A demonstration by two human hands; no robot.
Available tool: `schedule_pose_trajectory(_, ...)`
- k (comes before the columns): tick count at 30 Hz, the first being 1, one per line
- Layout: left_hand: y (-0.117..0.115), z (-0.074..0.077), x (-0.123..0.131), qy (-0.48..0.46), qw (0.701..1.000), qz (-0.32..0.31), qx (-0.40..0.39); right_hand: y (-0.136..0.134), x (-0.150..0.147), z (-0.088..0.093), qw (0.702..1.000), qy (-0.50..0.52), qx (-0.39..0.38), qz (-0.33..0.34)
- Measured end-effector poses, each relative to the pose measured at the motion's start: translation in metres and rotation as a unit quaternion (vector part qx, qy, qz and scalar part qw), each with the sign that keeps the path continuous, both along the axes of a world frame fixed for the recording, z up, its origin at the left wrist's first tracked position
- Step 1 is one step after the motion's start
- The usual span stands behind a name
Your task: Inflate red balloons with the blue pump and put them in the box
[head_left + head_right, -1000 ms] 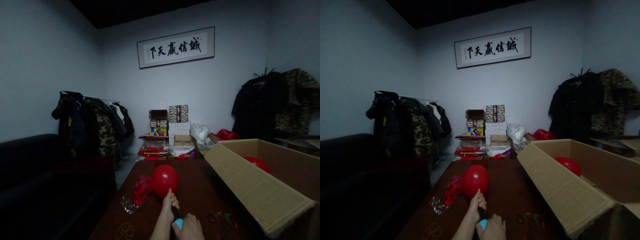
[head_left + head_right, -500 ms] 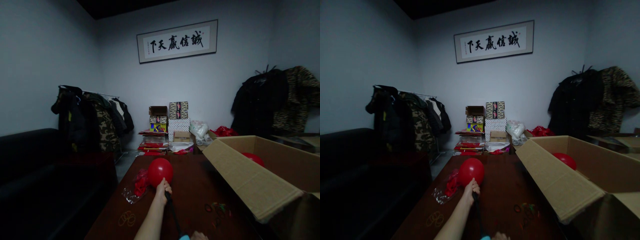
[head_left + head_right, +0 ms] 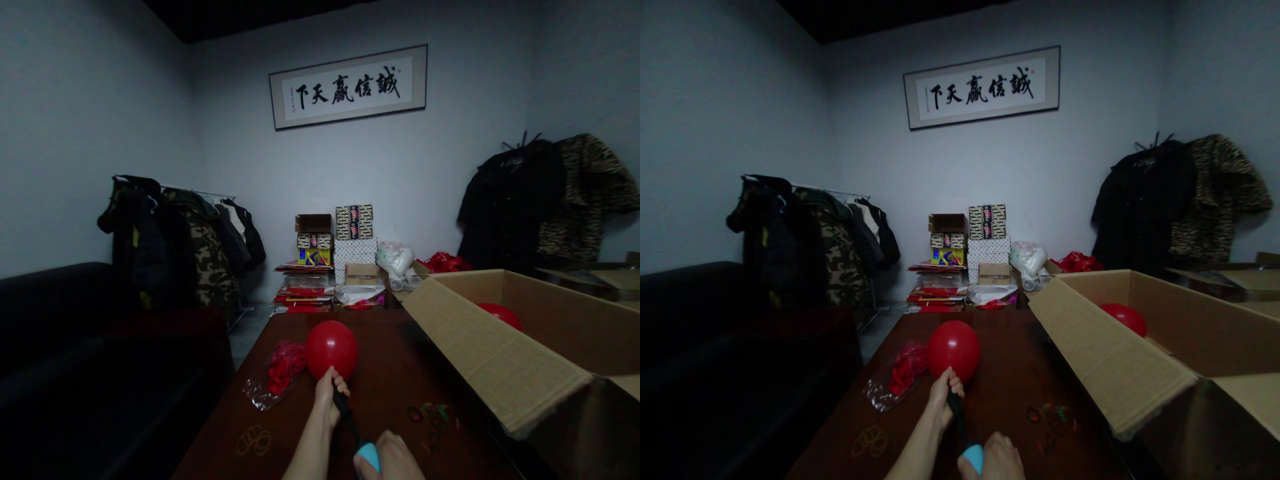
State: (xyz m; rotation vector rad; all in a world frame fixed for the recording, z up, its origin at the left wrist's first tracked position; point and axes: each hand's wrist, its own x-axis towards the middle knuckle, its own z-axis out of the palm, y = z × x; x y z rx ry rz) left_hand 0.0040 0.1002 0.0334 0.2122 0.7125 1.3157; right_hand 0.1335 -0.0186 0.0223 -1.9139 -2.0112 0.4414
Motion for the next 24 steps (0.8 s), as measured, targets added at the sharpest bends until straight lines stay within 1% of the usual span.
schedule_pose_trajectory(4,-0.017,-0.008,0.008,-0.022,0.999,0.018,0.03,0.015,-0.007,0.01,1.0,0.0,-0.018,-0.007)
schedule_pose_trajectory(7,-0.028,-0.009,0.01,-0.033,0.999,0.014,0.017,0.019,-0.008,0.006,1.0,0.012,-0.012,-0.025)
schedule_pose_trajectory(9,-0.031,-0.005,0.009,-0.037,0.999,0.005,0.003,0.018,-0.008,0.0,0.999,0.022,0.003,-0.026)
schedule_pose_trajectory(12,-0.031,0.005,0.009,-0.032,0.999,0.016,0.036,0.015,-0.008,-0.009,0.999,0.052,0.002,0.005)
schedule_pose_trajectory(14,-0.028,0.011,0.01,-0.029,0.996,0.025,0.078,0.013,-0.009,-0.009,0.998,0.067,0.015,0.018)
schedule_pose_trajectory(17,-0.024,0.016,0.014,-0.018,0.992,0.038,0.118,0.014,-0.011,-0.003,0.996,0.061,0.067,-0.002)
schedule_pose_trajectory(19,-0.023,0.019,0.016,0.017,0.988,0.052,0.146,0.015,-0.012,0.004,0.994,0.048,0.097,-0.013)
schedule_pose_trajectory(21,-0.021,0.022,0.015,0.086,0.978,0.052,0.181,0.016,-0.011,0.01,0.992,0.038,0.12,-0.022)
schedule_pose_trajectory(22,-0.02,0.025,0.013,0.127,0.971,0.042,0.2,0.016,-0.01,0.012,0.99,0.034,0.132,-0.028)
schedule_pose_trajectory(24,-0.017,0.029,0.007,0.192,0.953,0.003,0.232,0.017,-0.008,0.016,0.987,0.026,0.153,-0.04)
